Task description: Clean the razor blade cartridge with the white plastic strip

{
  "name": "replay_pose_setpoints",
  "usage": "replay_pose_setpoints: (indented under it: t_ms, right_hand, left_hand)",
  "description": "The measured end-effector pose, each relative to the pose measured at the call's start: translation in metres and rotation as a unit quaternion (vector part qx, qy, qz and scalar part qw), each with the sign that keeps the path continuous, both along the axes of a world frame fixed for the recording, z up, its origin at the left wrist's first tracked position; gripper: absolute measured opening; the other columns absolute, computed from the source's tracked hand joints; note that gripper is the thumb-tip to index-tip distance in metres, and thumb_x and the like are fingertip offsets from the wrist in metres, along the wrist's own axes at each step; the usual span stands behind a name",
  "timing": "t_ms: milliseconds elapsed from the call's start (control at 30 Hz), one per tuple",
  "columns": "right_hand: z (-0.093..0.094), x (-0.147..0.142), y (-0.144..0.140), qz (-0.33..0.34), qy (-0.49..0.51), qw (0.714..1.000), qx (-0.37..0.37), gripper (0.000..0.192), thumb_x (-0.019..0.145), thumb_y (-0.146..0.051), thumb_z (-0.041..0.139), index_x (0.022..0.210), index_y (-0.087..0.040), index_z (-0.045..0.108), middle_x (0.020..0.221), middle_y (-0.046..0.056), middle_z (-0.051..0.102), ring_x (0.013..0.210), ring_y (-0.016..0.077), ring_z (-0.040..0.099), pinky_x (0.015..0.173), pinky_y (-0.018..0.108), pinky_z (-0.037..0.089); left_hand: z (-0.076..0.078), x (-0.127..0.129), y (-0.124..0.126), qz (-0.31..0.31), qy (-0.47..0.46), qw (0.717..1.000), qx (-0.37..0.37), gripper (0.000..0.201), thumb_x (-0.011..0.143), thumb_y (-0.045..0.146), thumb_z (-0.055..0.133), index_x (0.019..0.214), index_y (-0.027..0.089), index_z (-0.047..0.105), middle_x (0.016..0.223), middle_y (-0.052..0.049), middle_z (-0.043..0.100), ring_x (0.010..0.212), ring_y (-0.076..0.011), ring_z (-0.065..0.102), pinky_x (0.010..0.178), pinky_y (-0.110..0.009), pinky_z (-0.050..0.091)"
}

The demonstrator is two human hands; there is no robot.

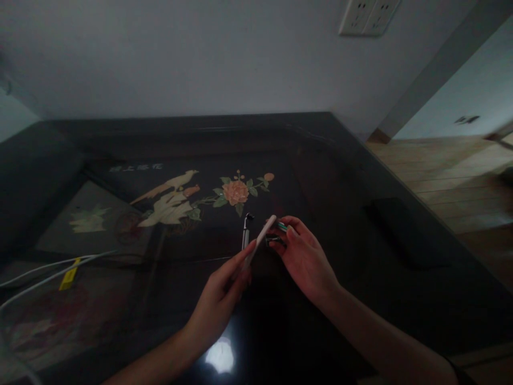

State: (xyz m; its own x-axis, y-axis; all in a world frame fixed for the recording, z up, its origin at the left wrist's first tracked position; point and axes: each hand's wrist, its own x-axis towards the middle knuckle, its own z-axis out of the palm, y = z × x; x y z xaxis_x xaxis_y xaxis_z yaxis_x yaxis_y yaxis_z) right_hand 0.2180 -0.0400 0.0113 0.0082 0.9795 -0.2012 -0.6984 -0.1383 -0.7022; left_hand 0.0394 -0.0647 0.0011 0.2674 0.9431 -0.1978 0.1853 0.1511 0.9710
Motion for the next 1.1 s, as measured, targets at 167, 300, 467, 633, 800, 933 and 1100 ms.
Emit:
replay_pose_setpoints:
  t_ms: [167, 300, 467, 633, 800, 933, 1100]
  right_hand:
    - [0.001, 0.0, 0.0, -0.006, 0.003, 1.0, -0.005, 0.021, 0.07, -0.031, 0.083, 0.086, -0.024, 0.07, 0.098, 0.001, 0.068, 0.091, 0.0167, 0.063, 0.074, 0.027, 0.055]
    - [0.0, 0.0, 0.0, -0.006, 0.002, 1.0, -0.008, 0.021, 0.07, -0.031, 0.083, 0.085, -0.024, 0.071, 0.099, 0.001, 0.068, 0.093, 0.0173, 0.063, 0.073, 0.026, 0.054]
    - [-0.003, 0.001, 0.001, -0.009, -0.008, 1.0, -0.003, 0.021, 0.07, -0.032, 0.083, 0.086, -0.024, 0.072, 0.096, 0.001, 0.07, 0.088, 0.0154, 0.062, 0.074, 0.026, 0.054]
    - [-0.006, 0.0, 0.001, -0.015, -0.005, 1.0, 0.004, 0.02, 0.07, -0.032, 0.083, 0.085, -0.026, 0.072, 0.099, -0.001, 0.072, 0.088, 0.0137, 0.063, 0.078, 0.025, 0.053]
    - [-0.008, -0.001, 0.0, -0.015, -0.003, 1.0, 0.013, 0.02, 0.07, -0.031, 0.084, 0.086, -0.027, 0.072, 0.099, -0.001, 0.073, 0.093, 0.0155, 0.065, 0.081, 0.028, 0.053]
    - [-0.01, 0.001, 0.001, -0.007, 0.002, 1.0, 0.021, 0.021, 0.07, -0.031, 0.084, 0.086, -0.027, 0.071, 0.101, -0.001, 0.074, 0.09, 0.015, 0.066, 0.08, 0.028, 0.054]
    - [-0.011, 0.001, 0.002, -0.003, 0.004, 1.0, 0.008, 0.021, 0.07, -0.031, 0.084, 0.086, -0.025, 0.071, 0.097, 0.0, 0.073, 0.087, 0.0143, 0.065, 0.078, 0.027, 0.055]
  left_hand:
    - [-0.003, -0.001, 0.001, -0.009, 0.01, 1.0, 0.009, 0.046, 0.092, 0.033, 0.054, 0.137, 0.026, 0.057, 0.12, -0.006, 0.068, 0.102, -0.0206, 0.063, 0.093, -0.035, 0.047]
    - [-0.007, -0.002, 0.002, -0.017, 0.026, 0.999, 0.033, 0.045, 0.094, 0.03, 0.051, 0.138, 0.026, 0.055, 0.136, -0.006, 0.062, 0.122, -0.0211, 0.057, 0.107, -0.038, 0.04]
    - [-0.006, -0.002, 0.002, -0.026, 0.037, 0.997, 0.061, 0.045, 0.094, 0.027, 0.049, 0.138, 0.024, 0.055, 0.137, -0.006, 0.062, 0.123, -0.0207, 0.058, 0.107, -0.037, 0.042]
    - [-0.006, 0.0, -0.002, -0.066, 0.044, 0.992, 0.102, 0.045, 0.095, 0.024, 0.047, 0.14, 0.023, 0.054, 0.111, -0.007, 0.072, 0.108, -0.0208, 0.064, 0.097, -0.036, 0.05]
    - [-0.006, 0.0, -0.004, -0.093, 0.026, 0.989, 0.111, 0.046, 0.096, 0.022, 0.046, 0.141, 0.025, 0.053, 0.111, -0.007, 0.071, 0.094, -0.0178, 0.064, 0.088, -0.031, 0.052]
    - [-0.005, 0.0, -0.002, -0.066, 0.034, 0.992, 0.098, 0.045, 0.094, 0.024, 0.047, 0.139, 0.023, 0.055, 0.104, -0.007, 0.07, 0.084, -0.0151, 0.061, 0.08, -0.027, 0.052]
    - [-0.006, -0.001, 0.002, -0.035, 0.046, 0.995, 0.085, 0.047, 0.093, 0.026, 0.049, 0.139, 0.022, 0.055, 0.093, -0.004, 0.069, 0.082, -0.0153, 0.06, 0.083, -0.03, 0.051]
